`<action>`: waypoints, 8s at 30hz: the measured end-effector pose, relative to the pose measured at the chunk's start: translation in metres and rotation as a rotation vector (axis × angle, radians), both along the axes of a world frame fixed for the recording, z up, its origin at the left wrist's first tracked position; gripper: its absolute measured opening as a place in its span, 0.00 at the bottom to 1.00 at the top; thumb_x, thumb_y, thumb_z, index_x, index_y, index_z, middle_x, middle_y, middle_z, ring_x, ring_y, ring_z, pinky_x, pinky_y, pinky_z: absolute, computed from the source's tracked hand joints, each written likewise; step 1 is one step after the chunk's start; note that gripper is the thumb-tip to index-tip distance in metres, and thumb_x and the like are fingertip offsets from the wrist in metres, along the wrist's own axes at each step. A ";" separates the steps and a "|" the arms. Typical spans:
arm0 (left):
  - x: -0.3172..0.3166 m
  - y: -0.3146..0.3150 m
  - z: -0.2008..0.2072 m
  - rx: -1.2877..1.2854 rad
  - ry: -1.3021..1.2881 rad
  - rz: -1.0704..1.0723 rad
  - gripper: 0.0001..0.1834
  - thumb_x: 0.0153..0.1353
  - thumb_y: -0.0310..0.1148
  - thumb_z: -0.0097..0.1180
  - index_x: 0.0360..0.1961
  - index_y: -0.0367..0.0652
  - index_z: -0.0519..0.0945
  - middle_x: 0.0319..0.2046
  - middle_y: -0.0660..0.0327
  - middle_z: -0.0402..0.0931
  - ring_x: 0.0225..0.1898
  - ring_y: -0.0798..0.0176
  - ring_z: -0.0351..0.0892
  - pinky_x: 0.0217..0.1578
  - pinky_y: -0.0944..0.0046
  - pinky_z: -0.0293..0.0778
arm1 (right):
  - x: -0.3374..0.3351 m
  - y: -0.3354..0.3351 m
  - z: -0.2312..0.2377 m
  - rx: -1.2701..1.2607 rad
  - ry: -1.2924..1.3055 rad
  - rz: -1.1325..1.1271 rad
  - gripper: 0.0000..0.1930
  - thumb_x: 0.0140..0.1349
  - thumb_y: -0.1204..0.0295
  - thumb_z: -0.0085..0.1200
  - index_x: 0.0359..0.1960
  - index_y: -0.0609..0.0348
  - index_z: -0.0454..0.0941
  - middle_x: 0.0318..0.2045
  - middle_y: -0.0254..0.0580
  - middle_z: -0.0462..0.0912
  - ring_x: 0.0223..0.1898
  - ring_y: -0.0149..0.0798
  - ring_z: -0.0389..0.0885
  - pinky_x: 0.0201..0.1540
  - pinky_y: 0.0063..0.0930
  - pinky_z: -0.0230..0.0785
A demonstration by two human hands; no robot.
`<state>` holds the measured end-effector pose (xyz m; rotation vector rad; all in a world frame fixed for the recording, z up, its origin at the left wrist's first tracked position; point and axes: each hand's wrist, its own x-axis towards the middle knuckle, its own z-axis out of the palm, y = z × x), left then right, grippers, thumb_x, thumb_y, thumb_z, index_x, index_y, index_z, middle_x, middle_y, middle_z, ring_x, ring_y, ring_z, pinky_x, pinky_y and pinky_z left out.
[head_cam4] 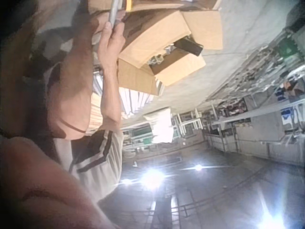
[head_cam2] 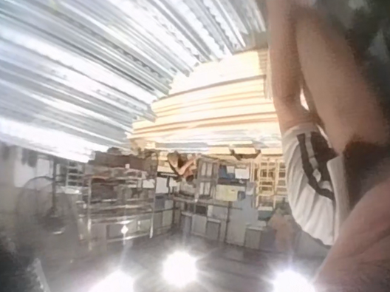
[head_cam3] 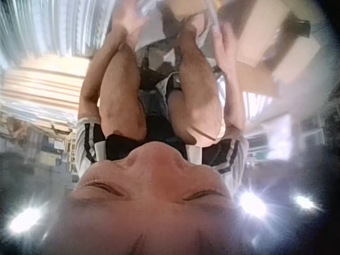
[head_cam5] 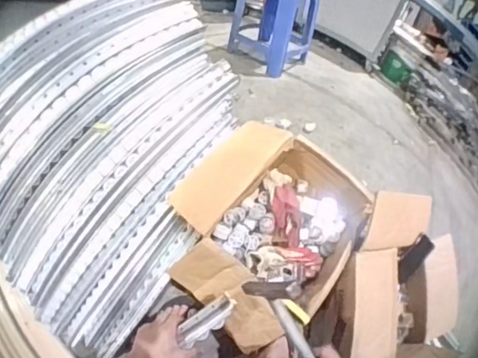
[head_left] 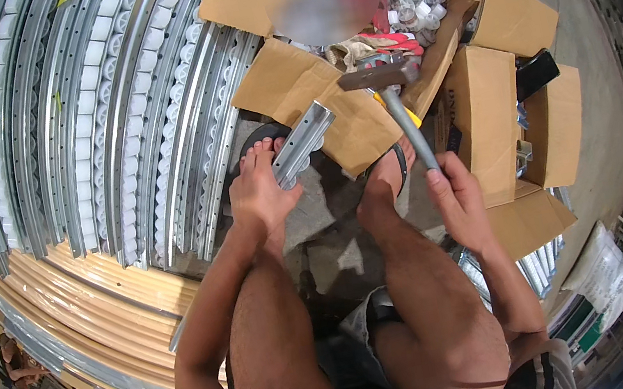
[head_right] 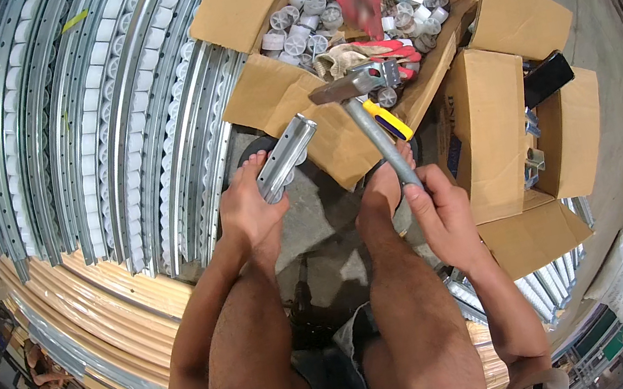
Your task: The person assembles a metal track by placing plastic rollers into the metal frame and then attaching end caps using a hammer.
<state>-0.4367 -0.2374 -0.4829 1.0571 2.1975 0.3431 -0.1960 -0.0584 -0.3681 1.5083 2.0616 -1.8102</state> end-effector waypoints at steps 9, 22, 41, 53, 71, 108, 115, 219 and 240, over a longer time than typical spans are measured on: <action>-0.001 0.012 0.025 -0.097 -0.063 0.098 0.39 0.47 0.40 0.67 0.62 0.37 0.70 0.54 0.44 0.78 0.53 0.41 0.80 0.53 0.49 0.77 | -0.006 -0.014 0.003 0.281 0.093 0.137 0.09 0.73 0.69 0.48 0.43 0.63 0.72 0.21 0.47 0.75 0.23 0.39 0.75 0.27 0.33 0.66; 0.008 0.003 0.016 0.067 0.043 0.094 0.37 0.46 0.38 0.68 0.58 0.37 0.72 0.54 0.47 0.79 0.50 0.44 0.81 0.49 0.49 0.79 | 0.005 -0.017 -0.014 0.449 -0.005 0.201 0.14 0.76 0.62 0.45 0.38 0.61 0.70 0.22 0.37 0.74 0.21 0.31 0.71 0.24 0.32 0.64; -0.005 -0.005 0.000 0.076 0.065 0.057 0.44 0.45 0.39 0.68 0.65 0.38 0.69 0.60 0.45 0.74 0.57 0.45 0.77 0.54 0.49 0.77 | -0.004 -0.017 -0.029 0.432 -0.063 0.050 0.12 0.76 0.65 0.45 0.39 0.61 0.70 0.20 0.28 0.66 0.22 0.26 0.63 0.24 0.25 0.58; -0.003 0.006 0.018 -0.105 -0.035 0.036 0.43 0.44 0.42 0.68 0.62 0.39 0.70 0.55 0.47 0.77 0.51 0.43 0.81 0.50 0.48 0.79 | 0.004 -0.017 -0.022 0.590 -0.037 0.298 0.09 0.74 0.67 0.46 0.40 0.61 0.72 0.22 0.34 0.71 0.21 0.31 0.70 0.26 0.27 0.63; -0.022 -0.002 -0.006 0.183 -0.267 -0.007 0.38 0.38 0.42 0.70 0.52 0.32 0.79 0.45 0.45 0.78 0.47 0.41 0.79 0.49 0.53 0.76 | -0.008 0.006 -0.037 -0.079 0.053 -0.228 0.19 0.76 0.58 0.47 0.30 0.59 0.70 0.18 0.27 0.69 0.22 0.21 0.65 0.24 0.21 0.58; -0.052 0.033 0.027 0.064 -0.682 0.143 0.19 0.61 0.39 0.67 0.45 0.34 0.81 0.33 0.64 0.80 0.36 0.73 0.75 0.38 0.68 0.73 | 0.017 -0.023 -0.052 0.258 0.103 0.014 0.12 0.70 0.65 0.53 0.37 0.64 0.76 0.18 0.48 0.73 0.20 0.44 0.76 0.27 0.33 0.68; -0.050 0.020 0.005 0.195 -0.566 0.151 0.24 0.47 0.40 0.78 0.39 0.36 0.82 0.30 0.58 0.84 0.31 0.67 0.81 0.35 0.63 0.77 | 0.005 -0.017 -0.005 0.527 0.285 0.082 0.09 0.69 0.70 0.52 0.40 0.64 0.76 0.20 0.51 0.76 0.21 0.51 0.78 0.25 0.35 0.69; 0.002 0.077 0.054 0.084 0.011 -0.009 0.27 0.50 0.41 0.74 0.41 0.37 0.71 0.29 0.44 0.81 0.33 0.37 0.82 0.33 0.48 0.76 | -0.140 0.099 -0.039 0.833 0.108 1.070 0.18 0.44 0.77 0.64 0.40 0.65 0.82 0.40 0.47 0.75 0.49 0.49 0.74 0.50 0.42 0.72; 0.006 0.076 0.057 0.157 0.021 -0.027 0.33 0.52 0.37 0.70 0.58 0.38 0.72 0.37 0.43 0.82 0.39 0.39 0.84 0.40 0.50 0.78 | -0.161 0.094 -0.015 0.879 0.056 1.301 0.18 0.45 0.73 0.67 0.42 0.58 0.85 0.43 0.42 0.79 0.53 0.44 0.75 0.52 0.37 0.72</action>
